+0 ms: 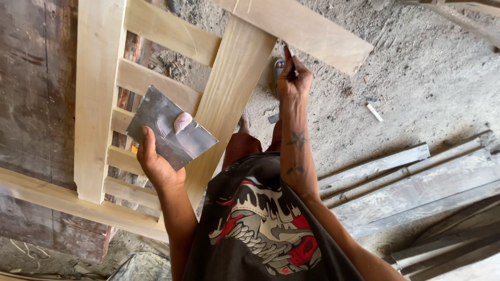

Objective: The person scoops wood filler from a can with a stick and transfers it to a metal trowel. They then use a smaller putty knife to spread the filler onto the joints and surfaces of a wooden bed frame, smoothing it into the gaps.

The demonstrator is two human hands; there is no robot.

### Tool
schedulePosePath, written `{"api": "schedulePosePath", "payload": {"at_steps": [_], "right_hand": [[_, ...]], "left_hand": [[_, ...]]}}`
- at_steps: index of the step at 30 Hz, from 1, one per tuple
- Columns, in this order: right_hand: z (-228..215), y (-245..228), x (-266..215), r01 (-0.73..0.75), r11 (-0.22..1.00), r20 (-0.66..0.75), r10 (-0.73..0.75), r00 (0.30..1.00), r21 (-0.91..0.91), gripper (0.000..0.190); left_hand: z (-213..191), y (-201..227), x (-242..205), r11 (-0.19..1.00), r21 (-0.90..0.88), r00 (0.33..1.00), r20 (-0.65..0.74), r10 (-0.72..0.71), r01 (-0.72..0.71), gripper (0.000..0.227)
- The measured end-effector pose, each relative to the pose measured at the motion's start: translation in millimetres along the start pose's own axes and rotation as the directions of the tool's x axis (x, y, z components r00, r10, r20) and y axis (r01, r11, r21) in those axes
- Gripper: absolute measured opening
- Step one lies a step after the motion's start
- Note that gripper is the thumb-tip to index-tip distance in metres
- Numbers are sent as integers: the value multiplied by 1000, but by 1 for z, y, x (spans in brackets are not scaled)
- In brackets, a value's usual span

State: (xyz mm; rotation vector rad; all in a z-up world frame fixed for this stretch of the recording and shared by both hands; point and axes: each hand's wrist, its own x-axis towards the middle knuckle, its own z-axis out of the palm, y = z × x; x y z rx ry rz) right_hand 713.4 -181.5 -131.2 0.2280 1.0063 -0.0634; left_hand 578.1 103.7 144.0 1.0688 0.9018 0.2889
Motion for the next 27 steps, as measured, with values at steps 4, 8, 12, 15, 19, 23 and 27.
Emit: {"api": "schedulePosePath", "payload": {"at_steps": [4, 8, 12, 15, 19, 23, 27], "right_hand": [[2, -34, -33, 55, 998, -22, -54, 998, 41, 28], [-2, -67, -76, 137, 979, 18, -136, 991, -153, 32], [-35, -80, -142, 222, 779, 54, -236, 970, -586, 21], [-56, -86, -202, 204, 683, 90, -199, 976, -702, 29], [-41, -82, -263, 292, 563, 296, -87, 951, -773, 40], [8, -74, -301, 637, 321, 680, 31, 732, -700, 38], [49, -83, -339, 971, -218, 942, 293, 163, -101, 15]], "left_hand": [[-33, 0, -4, 999, -45, 1000, -1, 5, -5, 54], [-64, -8, 4, 993, -114, 999, 36, 4, 0, 54], [-75, -12, 11, 971, -231, 985, 172, -16, 56, 54], [-70, -13, 7, 944, -307, 952, 304, -25, 123, 56], [-48, -24, -11, 945, -292, 887, 462, 6, 146, 60], [-8, -60, -51, 919, -354, 904, 428, -3, 171, 62], [58, -105, -101, 901, -397, 917, 398, -3, 175, 60]]}}
